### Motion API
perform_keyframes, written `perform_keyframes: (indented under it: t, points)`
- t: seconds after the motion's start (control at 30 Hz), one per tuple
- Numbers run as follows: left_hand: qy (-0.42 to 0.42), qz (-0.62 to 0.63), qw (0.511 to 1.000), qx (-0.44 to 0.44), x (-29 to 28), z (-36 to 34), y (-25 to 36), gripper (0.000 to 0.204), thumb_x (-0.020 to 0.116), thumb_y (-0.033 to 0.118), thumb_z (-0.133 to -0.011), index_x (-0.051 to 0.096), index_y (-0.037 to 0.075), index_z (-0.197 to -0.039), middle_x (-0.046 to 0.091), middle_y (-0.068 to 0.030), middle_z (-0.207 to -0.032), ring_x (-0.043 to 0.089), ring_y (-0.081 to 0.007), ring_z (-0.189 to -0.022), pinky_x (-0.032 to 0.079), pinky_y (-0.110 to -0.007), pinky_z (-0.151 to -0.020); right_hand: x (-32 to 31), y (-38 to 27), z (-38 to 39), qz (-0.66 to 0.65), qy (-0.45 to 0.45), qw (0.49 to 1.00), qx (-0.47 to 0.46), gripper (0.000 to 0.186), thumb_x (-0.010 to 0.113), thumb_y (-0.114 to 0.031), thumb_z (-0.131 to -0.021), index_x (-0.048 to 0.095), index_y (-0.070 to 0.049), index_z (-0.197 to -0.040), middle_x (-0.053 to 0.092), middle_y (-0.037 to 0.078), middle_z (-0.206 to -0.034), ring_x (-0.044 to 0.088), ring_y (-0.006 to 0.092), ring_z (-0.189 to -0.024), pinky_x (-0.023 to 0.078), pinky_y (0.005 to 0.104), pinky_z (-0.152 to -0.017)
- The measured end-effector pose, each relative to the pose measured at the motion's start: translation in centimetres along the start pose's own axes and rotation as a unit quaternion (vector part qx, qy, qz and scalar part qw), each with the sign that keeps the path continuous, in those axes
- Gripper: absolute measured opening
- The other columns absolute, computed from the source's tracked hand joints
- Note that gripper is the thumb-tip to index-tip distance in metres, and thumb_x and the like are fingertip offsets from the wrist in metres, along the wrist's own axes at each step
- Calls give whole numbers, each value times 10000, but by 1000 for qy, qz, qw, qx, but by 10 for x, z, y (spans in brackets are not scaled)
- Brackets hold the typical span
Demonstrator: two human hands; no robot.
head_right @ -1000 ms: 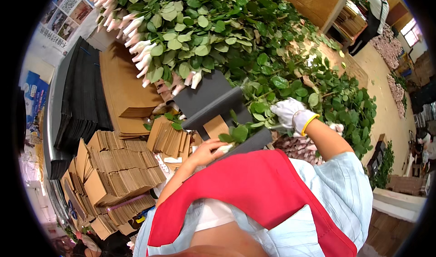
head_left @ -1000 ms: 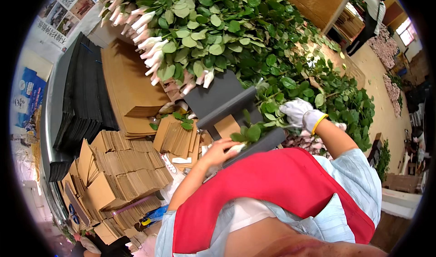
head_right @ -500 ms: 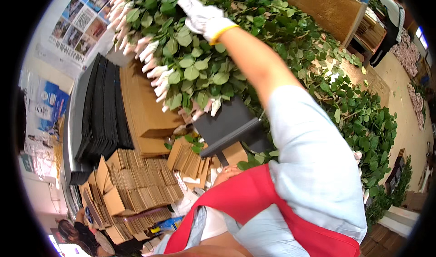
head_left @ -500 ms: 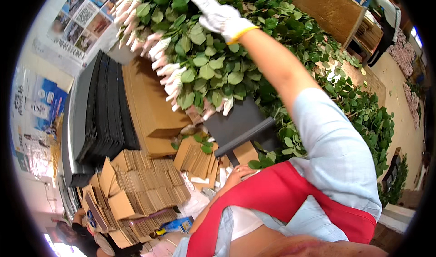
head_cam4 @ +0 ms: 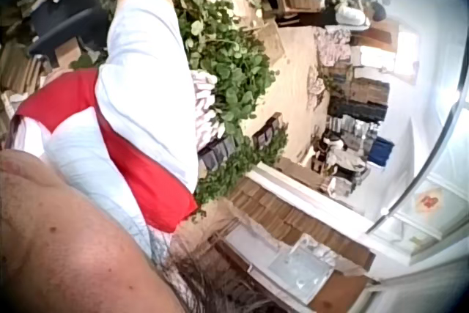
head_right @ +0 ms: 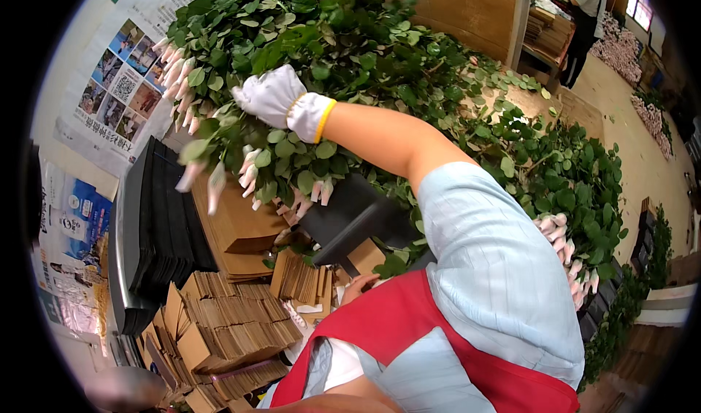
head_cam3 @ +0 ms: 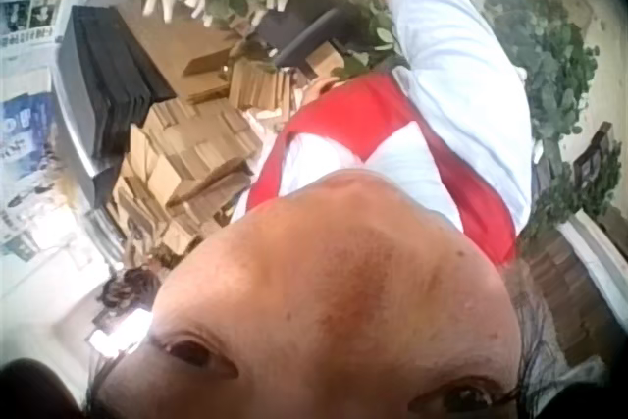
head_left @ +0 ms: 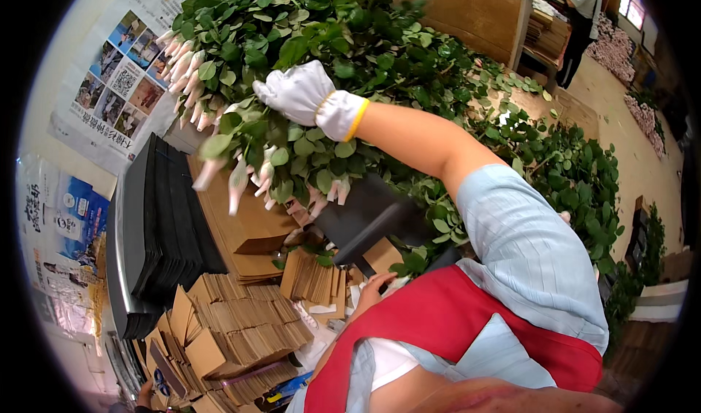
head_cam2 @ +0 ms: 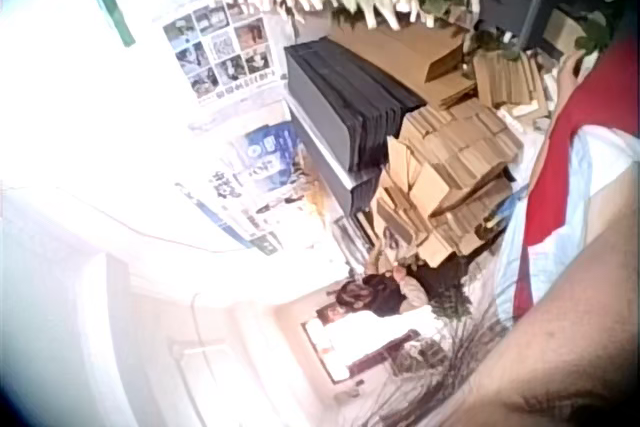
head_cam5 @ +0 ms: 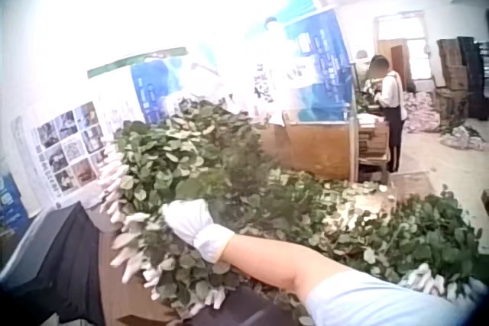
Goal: The person bundles roses by hand using a gray folding guide and secures them with a clear film.
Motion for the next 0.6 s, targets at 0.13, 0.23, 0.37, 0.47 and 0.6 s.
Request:
perform_keyframes:
  t: [0.13, 0.23, 0.37, 0.47, 0.6]
  points:
    - [-28, -144, 984, 101, -7, -1, -8, 320, 733, 123, -793, 676, 79, -1104, 637, -152, -1136, 535, -300, -1156, 436, -372, -960, 19, 23, 1, 103, -97, 986, 86, 70, 592, -145, -764, 577, -107, -707, 581, 28, -638, 605, 180, -537, 365, 353, -406]
    - [-4, -126, 987, 105, -5, 1, 7, 267, 722, 96, -796, 694, 68, -1061, 670, -121, -1074, 542, -291, -1149, 437, -377, -959, -10, 3, 38, 56, -87, 993, 65, 104, 624, -139, -654, 536, -121, -601, 515, 15, -535, 563, 182, -474, 352, 347, -386]
    - [7, -94, 989, 114, 0, -1, -1, 270, 731, 99, -784, 697, 54, -1047, 670, -123, -1067, 551, -289, -1127, 439, -375, -955, -13, -23, 161, -76, -245, 966, 22, 238, 653, -152, -662, 579, -108, -884, 569, 42, -711, 617, 231, -540, 456, 396, -427]
    - [-6, -91, 988, 125, 0, -3, 4, 275, 735, 109, -778, 700, 51, -1045, 672, -121, -1061, 550, -292, -1131, 448, -378, -945, -18, -11, 224, -184, -548, 815, 40, 571, 654, -384, -788, 545, -142, -1294, 617, 131, -1161, 649, 392, -843, 525, 444, -776]
    - [13, -76, 991, 113, 0, 7, -7, 291, 747, 102, -765, 706, 60, -1051, 671, -126, -1076, 549, -284, -1143, 445, -372, -954, -46, 8, 142, -233, -298, 922, 82, 187, 605, -273, -816, 664, -102, -862, 634, 101, -740, 633, 295, -671, 523, 395, -622]
Point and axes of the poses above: each hand's wrist, its own z-axis away from the middle knuckle, its own x-axis out of the palm, y = z × x, the point moved 5 cm from there along -z, towards the middle knuckle
